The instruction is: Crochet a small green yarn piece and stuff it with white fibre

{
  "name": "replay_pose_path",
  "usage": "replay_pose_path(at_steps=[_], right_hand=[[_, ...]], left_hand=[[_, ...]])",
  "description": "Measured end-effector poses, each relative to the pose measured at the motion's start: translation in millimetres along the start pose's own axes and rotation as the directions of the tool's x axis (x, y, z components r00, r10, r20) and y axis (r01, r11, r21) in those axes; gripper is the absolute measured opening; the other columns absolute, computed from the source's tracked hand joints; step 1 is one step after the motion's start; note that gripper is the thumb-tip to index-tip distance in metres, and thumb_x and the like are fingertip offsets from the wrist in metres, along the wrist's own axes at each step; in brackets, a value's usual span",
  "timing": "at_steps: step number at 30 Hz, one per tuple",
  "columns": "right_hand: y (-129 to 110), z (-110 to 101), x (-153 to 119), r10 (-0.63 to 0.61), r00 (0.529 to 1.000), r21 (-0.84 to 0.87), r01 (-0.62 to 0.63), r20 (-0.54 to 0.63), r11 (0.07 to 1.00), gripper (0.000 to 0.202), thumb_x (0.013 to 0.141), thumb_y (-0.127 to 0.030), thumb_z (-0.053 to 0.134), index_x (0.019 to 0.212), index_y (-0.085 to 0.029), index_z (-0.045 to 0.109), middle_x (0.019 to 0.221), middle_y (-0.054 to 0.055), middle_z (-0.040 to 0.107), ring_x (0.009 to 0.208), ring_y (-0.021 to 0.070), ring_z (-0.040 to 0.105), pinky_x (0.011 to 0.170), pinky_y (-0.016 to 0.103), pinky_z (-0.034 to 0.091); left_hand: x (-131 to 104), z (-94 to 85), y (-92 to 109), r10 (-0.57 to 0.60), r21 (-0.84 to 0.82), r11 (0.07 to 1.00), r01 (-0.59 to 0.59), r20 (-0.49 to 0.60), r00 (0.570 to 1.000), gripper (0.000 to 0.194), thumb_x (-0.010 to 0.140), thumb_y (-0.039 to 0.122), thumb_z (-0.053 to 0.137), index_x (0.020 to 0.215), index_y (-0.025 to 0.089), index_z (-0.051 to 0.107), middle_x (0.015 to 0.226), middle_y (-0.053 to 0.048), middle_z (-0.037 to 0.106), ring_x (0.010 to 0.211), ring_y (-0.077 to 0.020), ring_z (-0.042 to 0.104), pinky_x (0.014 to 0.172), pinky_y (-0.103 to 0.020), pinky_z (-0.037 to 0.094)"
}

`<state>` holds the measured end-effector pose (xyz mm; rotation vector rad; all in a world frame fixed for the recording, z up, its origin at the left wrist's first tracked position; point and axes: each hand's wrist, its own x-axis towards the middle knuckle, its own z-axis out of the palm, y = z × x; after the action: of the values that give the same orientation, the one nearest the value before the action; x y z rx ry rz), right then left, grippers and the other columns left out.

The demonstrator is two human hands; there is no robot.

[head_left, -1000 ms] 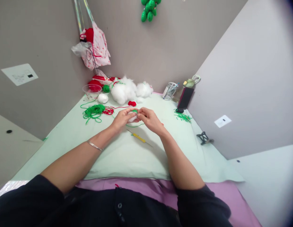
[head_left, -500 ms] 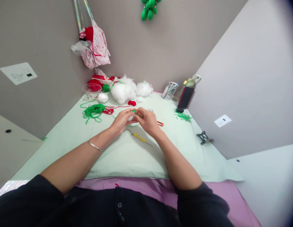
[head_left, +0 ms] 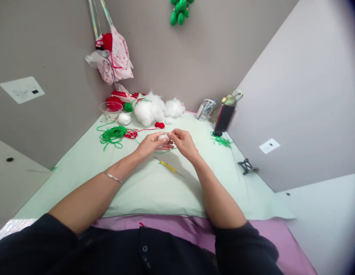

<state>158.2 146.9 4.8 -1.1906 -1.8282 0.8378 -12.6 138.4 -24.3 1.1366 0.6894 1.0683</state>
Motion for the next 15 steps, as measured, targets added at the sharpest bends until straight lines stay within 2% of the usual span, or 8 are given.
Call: replay_pose_path(at_steps=[2, 5, 9, 12, 15], right_hand=[[-3.8, -0.7, -1.6, -0.018, 1.0, -0.008, 0.018, 0.023, 1.0, 0.033, 0.088, -0.048, 0.051, 0.069, -0.021, 0.052, 0.061, -0.004, 0.047, 0.06, 0.012, 0.042, 0.059, 0.026, 0.034], [-10.5, 3.3, -5.5, -0.029, 0.997, -0.021, 0.03, 0.069, 0.999, 0.027, 0.087, -0.041, 0.051, 0.07, -0.02, 0.054, 0.062, -0.003, 0.05, 0.06, 0.0123, 0.042, 0.059, 0.026, 0.034], [-19.5, 14.8, -13.3, -0.026, 0.995, -0.05, 0.031, 0.092, 0.998, 0.013, 0.083, -0.029, 0.051, 0.072, -0.021, 0.053, 0.06, -0.004, 0.053, 0.057, 0.0123, 0.042, 0.058, 0.026, 0.032], [-21.2, 20.1, -16.3, -0.039, 0.997, -0.088, 0.045, 0.066, 0.995, 0.005, 0.079, -0.023, 0.052, 0.074, -0.022, 0.051, 0.056, -0.007, 0.047, 0.056, 0.0121, 0.04, 0.059, 0.027, 0.03], [-16.8, 19.3, -14.5, -0.069, 0.997, -0.141, 0.072, 0.023, 0.987, 0.007, 0.079, -0.025, 0.056, 0.076, -0.023, 0.051, 0.058, -0.007, 0.045, 0.058, 0.0126, 0.039, 0.062, 0.027, 0.029]], left_hand=[[1.8, -1.4, -2.6, 0.004, 0.015, 1.0, -0.003, -0.035, 0.999, 0.038, 0.077, 0.04, 0.084, 0.098, 0.012, 0.07, 0.084, -0.009, 0.078, 0.075, -0.0221, 0.078, 0.081, -0.036, 0.063], [4.4, -4.3, -5.5, 0.009, 0.052, 0.999, -0.004, -0.086, 0.996, 0.029, 0.078, 0.036, 0.081, 0.089, 0.012, 0.068, 0.072, -0.006, 0.075, 0.063, -0.0194, 0.075, 0.068, -0.031, 0.062], [7.1, -9.0, -6.8, 0.033, 0.102, 0.995, -0.017, -0.154, 0.988, 0.021, 0.077, 0.025, 0.077, 0.092, 0.013, 0.069, 0.061, 0.0, 0.071, 0.051, -0.0147, 0.069, 0.054, -0.022, 0.056], [7.5, -9.8, -5.8, 0.038, 0.104, 0.994, -0.021, -0.165, 0.986, 0.02, 0.077, 0.023, 0.075, 0.093, 0.013, 0.069, 0.059, 0.002, 0.069, 0.049, -0.0137, 0.067, 0.052, -0.021, 0.054], [6.2, -7.0, -3.6, 0.027, 0.07, 0.997, -0.017, -0.148, 0.989, 0.019, 0.079, 0.025, 0.073, 0.093, 0.013, 0.068, 0.064, 0.0, 0.072, 0.052, -0.014, 0.068, 0.055, -0.023, 0.056]])
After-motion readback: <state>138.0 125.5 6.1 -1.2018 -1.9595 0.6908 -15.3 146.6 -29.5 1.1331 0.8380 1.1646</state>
